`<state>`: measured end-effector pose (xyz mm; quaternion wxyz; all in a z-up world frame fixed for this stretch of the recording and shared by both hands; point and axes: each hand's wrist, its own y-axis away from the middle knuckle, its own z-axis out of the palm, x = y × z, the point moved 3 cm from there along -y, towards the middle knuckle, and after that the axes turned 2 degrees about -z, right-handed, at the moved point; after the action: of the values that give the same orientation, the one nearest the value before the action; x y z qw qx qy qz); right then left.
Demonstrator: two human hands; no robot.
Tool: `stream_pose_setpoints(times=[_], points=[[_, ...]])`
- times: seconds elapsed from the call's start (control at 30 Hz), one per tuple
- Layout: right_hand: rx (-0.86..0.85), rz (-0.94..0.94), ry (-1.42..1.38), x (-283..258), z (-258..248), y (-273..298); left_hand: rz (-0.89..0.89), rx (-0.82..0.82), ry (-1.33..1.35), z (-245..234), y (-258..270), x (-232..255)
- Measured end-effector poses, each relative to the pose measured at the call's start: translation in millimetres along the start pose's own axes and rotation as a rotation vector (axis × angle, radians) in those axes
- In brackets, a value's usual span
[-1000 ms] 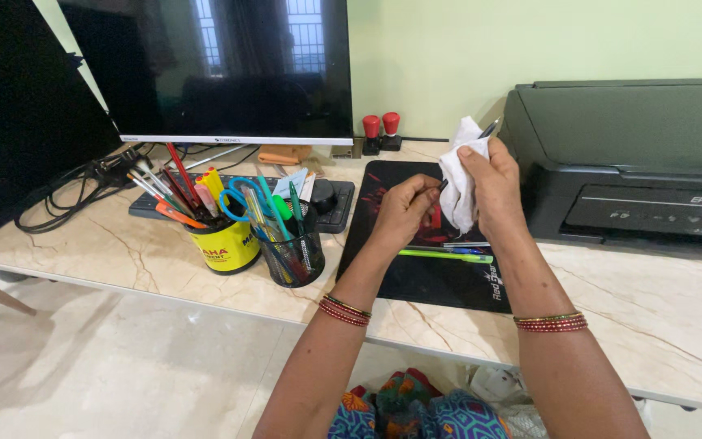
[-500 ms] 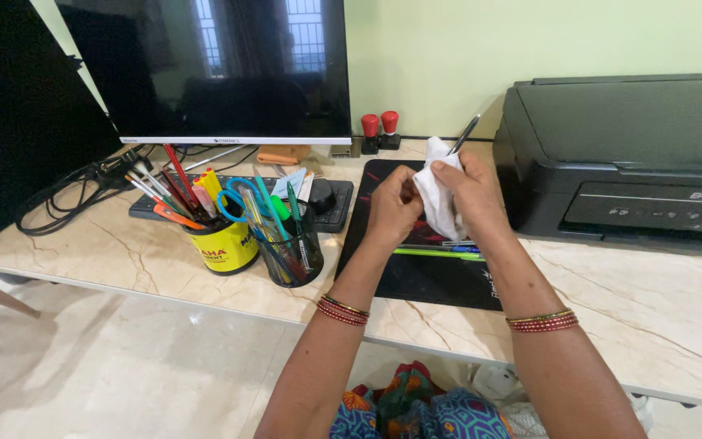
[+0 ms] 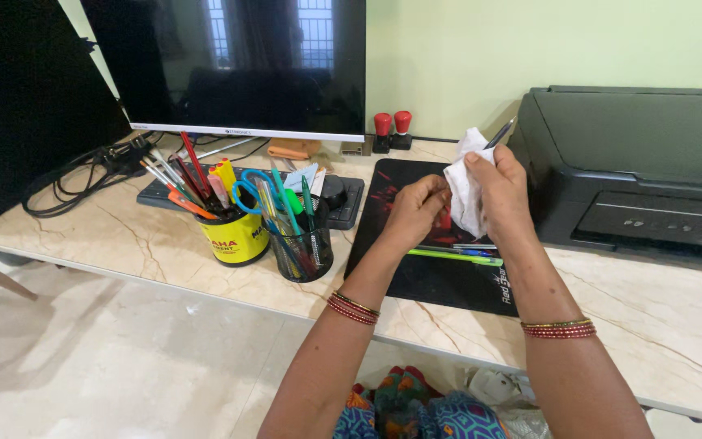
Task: The person wipes a white cloth over a mousepad and then individually cleans pens, markers, and scissors with the cloth. Each item is wiped and placed into a mesh holder on the desk.
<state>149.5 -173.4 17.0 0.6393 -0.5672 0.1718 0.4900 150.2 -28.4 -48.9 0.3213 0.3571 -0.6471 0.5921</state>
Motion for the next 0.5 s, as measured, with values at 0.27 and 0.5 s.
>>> stream_pose_setpoints(times=[0.27, 0.5], points=[[-0.054, -0.176, 0.875, -1.5, 3.6, 8.6, 0.098, 0.192, -0.438, -9.6, 3.8, 10.3], [-0.135, -0.419, 1.275, -13.3, 16.7, 22.1, 0.317, 0.524, -0.414, -20.4, 19.5, 61.8]])
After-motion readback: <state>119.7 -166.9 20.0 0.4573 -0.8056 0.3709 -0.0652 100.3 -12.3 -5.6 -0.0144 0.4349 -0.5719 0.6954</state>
